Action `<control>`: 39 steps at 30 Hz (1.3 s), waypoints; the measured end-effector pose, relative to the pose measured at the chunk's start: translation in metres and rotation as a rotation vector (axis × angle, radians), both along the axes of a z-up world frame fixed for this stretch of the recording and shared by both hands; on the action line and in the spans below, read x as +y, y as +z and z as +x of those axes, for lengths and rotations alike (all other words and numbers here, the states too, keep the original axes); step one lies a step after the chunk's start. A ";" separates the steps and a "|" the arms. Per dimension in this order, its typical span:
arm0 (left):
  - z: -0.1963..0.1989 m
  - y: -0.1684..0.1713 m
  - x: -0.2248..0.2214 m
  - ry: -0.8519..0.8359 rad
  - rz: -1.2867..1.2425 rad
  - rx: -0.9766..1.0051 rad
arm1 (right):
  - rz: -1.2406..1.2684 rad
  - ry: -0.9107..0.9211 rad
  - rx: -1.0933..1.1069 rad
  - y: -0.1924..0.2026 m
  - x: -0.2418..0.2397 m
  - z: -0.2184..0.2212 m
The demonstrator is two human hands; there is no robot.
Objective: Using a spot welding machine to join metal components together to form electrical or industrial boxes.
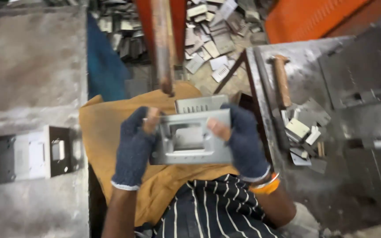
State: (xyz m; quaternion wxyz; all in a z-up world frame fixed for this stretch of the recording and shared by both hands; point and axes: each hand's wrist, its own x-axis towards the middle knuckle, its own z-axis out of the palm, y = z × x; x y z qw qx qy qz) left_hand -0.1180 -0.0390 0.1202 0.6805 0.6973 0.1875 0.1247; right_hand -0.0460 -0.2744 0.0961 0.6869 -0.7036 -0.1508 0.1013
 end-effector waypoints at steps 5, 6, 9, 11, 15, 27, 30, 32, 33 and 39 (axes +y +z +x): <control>-0.042 -0.002 0.033 0.440 -0.003 0.142 | -0.111 0.199 -0.109 0.024 0.060 -0.039; -0.054 -0.006 0.046 0.593 -0.032 0.061 | -0.220 0.291 -0.221 0.041 0.071 -0.043; -0.080 -0.008 0.079 0.921 -0.009 -0.162 | -0.431 0.343 -0.585 0.049 0.086 -0.043; -0.100 -0.086 0.149 0.982 0.414 -0.317 | -0.409 0.335 -0.586 0.043 0.086 -0.036; -0.144 -0.198 0.255 1.294 0.630 -0.255 | -0.399 0.350 -0.456 0.023 0.074 -0.030; -0.066 -0.144 0.144 0.963 1.132 -0.171 | -0.302 0.211 0.040 0.009 0.058 0.001; -0.015 -0.159 0.089 0.404 0.597 -0.367 | -0.224 0.122 0.029 0.010 0.039 0.018; 0.025 -0.182 0.041 0.306 0.462 -0.280 | -0.240 0.010 0.032 0.016 0.021 0.030; 0.045 -0.193 0.015 0.231 0.351 -0.158 | -0.248 -0.049 0.055 0.018 0.010 0.038; 0.106 -0.232 -0.114 -0.353 0.055 -0.307 | -0.452 -0.667 -0.258 0.009 -0.093 0.102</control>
